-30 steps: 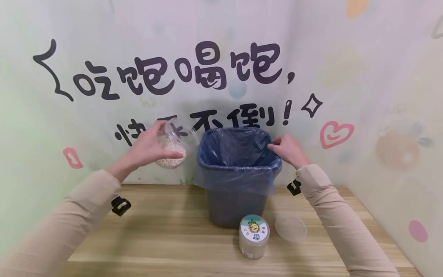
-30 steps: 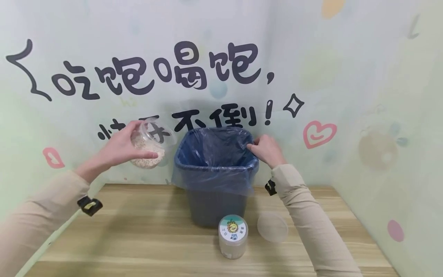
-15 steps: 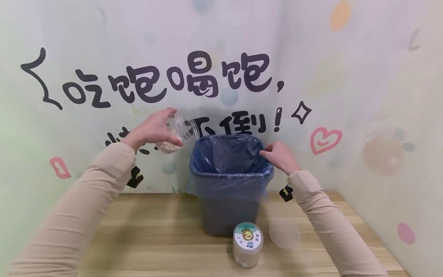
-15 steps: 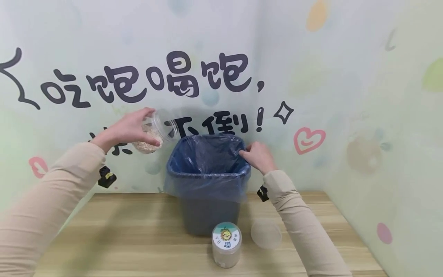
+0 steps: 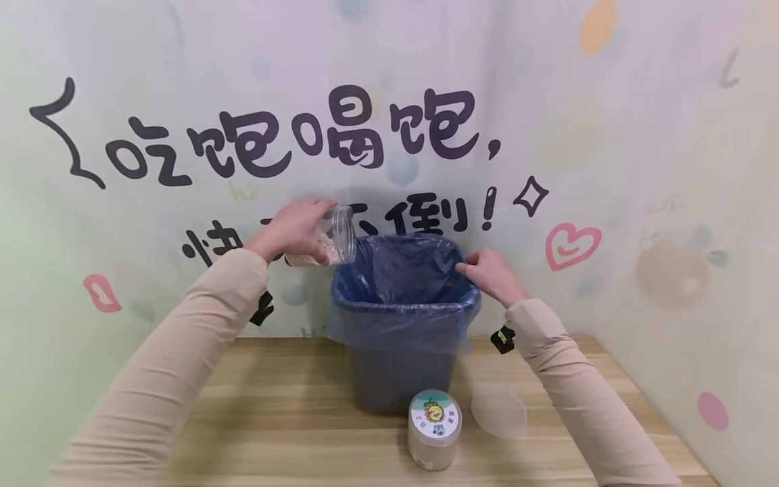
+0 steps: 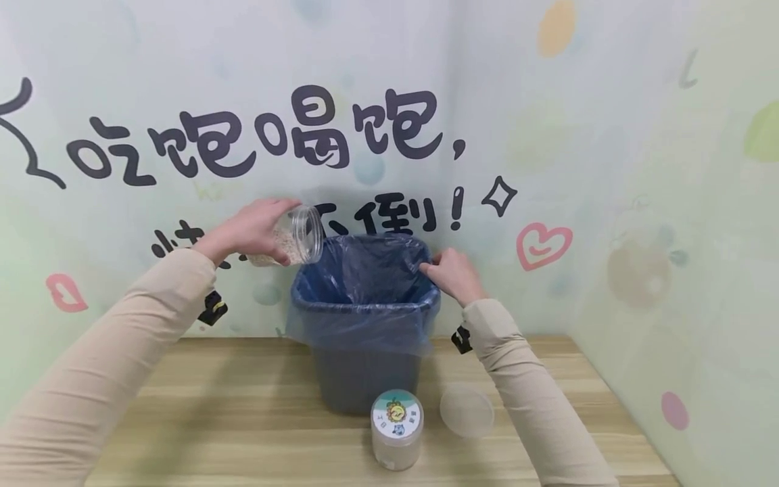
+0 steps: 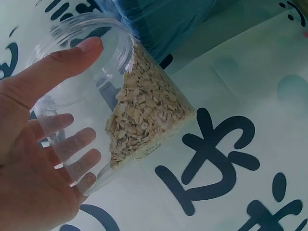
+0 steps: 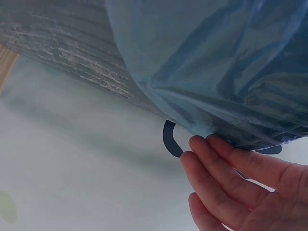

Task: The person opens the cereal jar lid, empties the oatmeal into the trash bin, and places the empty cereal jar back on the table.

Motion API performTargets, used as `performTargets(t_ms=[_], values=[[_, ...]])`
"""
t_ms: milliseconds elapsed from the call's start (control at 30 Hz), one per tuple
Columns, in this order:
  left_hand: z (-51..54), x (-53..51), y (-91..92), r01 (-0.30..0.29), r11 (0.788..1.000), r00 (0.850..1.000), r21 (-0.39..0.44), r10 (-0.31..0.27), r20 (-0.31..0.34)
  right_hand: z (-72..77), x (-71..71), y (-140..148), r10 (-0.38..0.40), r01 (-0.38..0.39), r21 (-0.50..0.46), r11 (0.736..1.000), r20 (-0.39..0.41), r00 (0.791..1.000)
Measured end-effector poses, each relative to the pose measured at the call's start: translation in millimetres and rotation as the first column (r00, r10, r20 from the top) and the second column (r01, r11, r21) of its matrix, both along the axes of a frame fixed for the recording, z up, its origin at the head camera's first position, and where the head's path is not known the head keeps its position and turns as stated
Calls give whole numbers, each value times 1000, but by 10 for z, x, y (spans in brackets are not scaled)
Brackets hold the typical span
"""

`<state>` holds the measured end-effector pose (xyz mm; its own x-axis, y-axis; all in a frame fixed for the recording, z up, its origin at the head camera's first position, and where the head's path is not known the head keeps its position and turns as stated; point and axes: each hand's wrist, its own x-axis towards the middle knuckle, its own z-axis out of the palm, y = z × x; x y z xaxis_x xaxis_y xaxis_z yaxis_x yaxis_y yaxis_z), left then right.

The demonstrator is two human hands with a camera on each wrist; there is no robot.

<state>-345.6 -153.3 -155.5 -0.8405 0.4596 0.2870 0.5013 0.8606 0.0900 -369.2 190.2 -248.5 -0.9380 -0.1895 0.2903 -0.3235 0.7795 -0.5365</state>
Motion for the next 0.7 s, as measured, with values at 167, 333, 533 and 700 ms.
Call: performTargets(t_ms=[167,333,533,700], values=[[76,55,55,-23,995,1000,-93,22,-13,9,8,10,-1,1,-8,1000,0,1000],[130,114,29,-21,993,999,-120,24,26,19,23,-6,-12,12,3,1000,6,1000],[167,125,88,-20,986,999,-167,27,41,8,29,20,-31,31,3,1000,1,1000],[241,111,195,-46,972,996,-232,63,64,12,38,14,-26,26,1,1000,-12,1000]])
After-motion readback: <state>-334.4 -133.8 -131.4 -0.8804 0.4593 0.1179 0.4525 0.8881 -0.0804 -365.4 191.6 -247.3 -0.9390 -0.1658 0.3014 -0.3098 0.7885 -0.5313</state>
